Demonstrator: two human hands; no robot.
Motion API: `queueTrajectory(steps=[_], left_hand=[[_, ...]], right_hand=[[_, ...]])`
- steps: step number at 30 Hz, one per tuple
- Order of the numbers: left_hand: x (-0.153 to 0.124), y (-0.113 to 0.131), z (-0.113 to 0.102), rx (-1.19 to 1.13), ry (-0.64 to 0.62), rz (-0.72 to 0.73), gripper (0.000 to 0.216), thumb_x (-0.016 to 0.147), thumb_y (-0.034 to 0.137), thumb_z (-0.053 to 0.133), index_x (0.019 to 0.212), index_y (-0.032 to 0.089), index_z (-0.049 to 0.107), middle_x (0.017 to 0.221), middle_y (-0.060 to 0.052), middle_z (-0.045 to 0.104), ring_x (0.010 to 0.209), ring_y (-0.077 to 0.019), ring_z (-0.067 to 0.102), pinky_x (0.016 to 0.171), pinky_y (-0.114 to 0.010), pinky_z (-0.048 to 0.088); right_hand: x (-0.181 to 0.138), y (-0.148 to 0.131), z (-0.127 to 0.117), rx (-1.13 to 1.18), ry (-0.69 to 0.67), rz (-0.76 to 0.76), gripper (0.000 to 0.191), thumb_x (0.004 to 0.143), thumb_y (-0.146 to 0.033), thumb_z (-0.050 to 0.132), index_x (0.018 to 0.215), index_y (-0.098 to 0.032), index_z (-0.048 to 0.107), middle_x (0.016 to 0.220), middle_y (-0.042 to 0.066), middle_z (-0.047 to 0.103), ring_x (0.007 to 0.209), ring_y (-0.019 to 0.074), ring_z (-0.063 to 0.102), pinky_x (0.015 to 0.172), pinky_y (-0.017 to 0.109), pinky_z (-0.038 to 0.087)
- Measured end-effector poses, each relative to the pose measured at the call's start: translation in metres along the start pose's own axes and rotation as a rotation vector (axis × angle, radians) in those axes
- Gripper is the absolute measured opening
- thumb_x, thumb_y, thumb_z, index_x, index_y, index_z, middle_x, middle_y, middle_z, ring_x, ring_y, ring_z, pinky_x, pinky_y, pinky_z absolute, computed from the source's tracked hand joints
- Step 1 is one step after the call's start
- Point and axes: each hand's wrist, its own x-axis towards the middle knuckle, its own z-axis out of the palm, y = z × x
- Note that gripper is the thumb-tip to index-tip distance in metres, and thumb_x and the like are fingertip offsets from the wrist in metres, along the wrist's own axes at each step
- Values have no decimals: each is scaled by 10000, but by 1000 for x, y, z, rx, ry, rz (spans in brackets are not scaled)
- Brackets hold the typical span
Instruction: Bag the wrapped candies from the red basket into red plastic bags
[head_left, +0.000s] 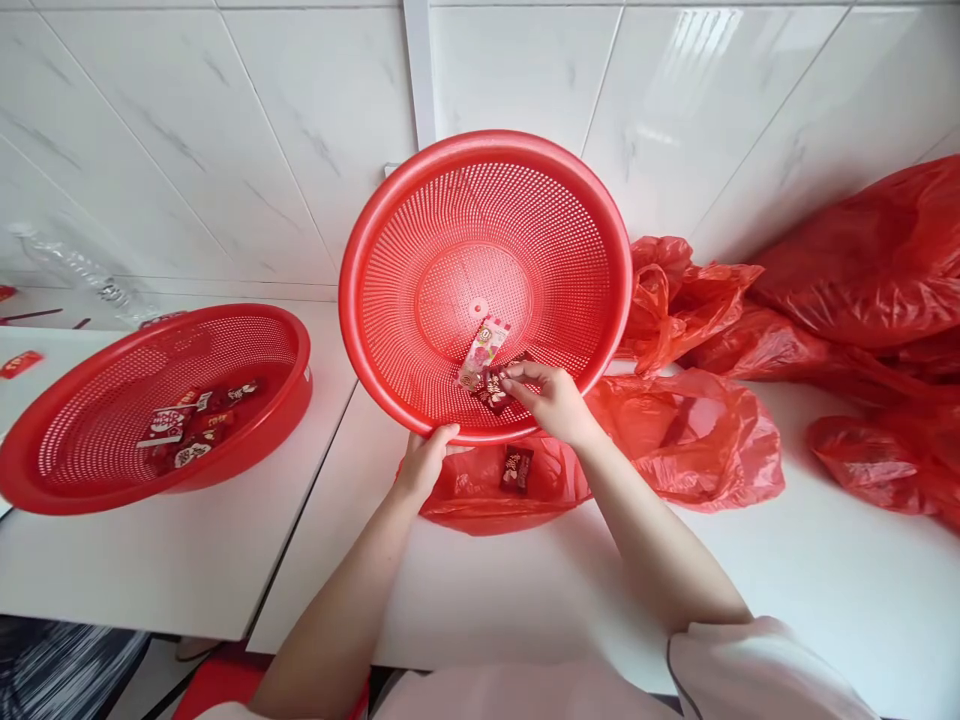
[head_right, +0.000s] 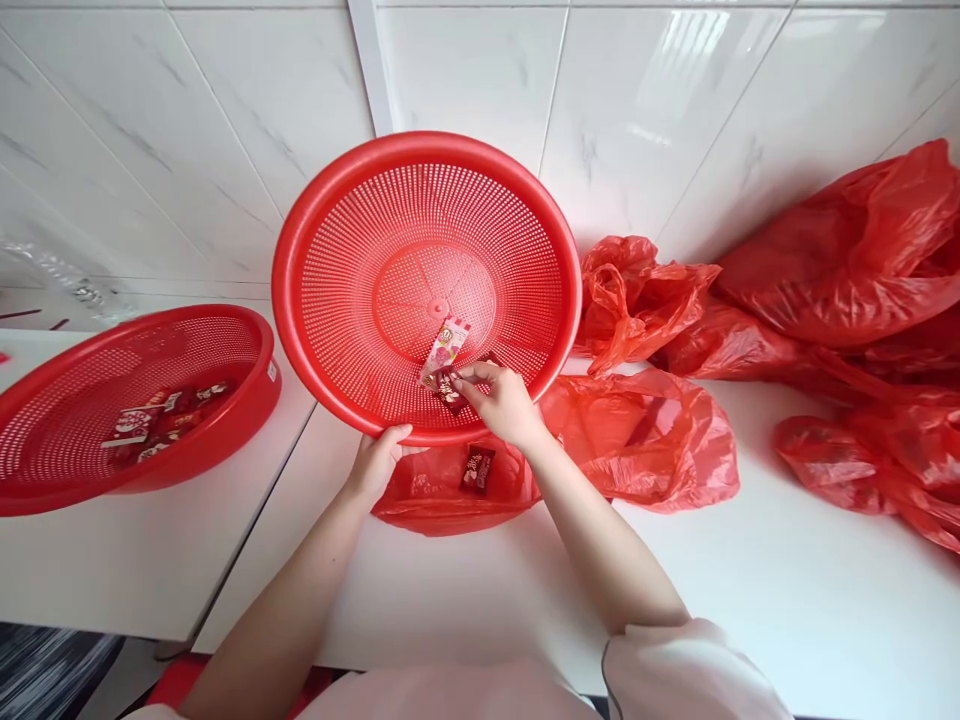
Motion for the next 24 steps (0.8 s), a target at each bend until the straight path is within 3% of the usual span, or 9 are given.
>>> queueTrajectory(steps=[4, 7, 9, 16, 20, 24], left_hand=[[1, 3, -1, -19, 32, 11, 378, 717, 287, 703, 1074, 195, 617, 1069, -51, 664, 1009, -262, 653, 838, -460, 582], [2, 4, -1, -40, 24, 17, 330, 723, 281, 697, 1029, 182, 625, 1031, -52, 669, 972, -261, 663, 823, -463, 583], [3, 5, -2, -50, 18, 22, 312, 729, 275, 691, 1019, 179, 626, 1044, -57, 669, 965, -264, 666, 812, -468, 584], [-3, 1, 4, -6, 7, -12, 308, 729, 297, 691, 1015, 198, 638, 1072, -62, 667, 1009, -275, 654, 834, -466, 574], [-13, 2, 12, 21, -97, -45, 206, 765, 326, 674, 952, 240, 666, 1081, -52, 682, 1046, -290, 641, 815, -419, 565], [-18, 5, 11, 157, -94, -58, 103, 762, 337, 690, 810, 247, 679, 882, -24, 692, 958, -274, 654, 815, -377, 544]], right_hand=[[-6, -17, -14, 32, -138, -42, 238, 911, -365, 560, 982, -182, 695, 926, 41, 731, 846, 169, 685, 824, 314, 533], [-13, -33, -25, -97, -368, -73, 224, 924, -348, 549, 1009, -215, 708, 916, 18, 741, 802, 161, 692, 781, 302, 540], [-16, -37, -28, -214, -430, -110, 203, 925, -326, 550, 1012, -243, 713, 919, 7, 746, 802, 166, 697, 781, 311, 541], [-10, -11, -10, -399, -102, -193, 285, 938, -259, 520, 1199, -231, 632, 1159, 87, 657, 1065, 225, 630, 969, 403, 488], [-6, 0, 1, -472, -141, -186, 377, 947, -280, 512, 1318, -248, 572, 1184, 110, 631, 1113, 254, 589, 986, 450, 463], [-4, -1, 4, -372, -84, -187, 293, 953, -267, 497, 1208, -225, 633, 1111, 86, 672, 1056, 219, 618, 970, 400, 472]])
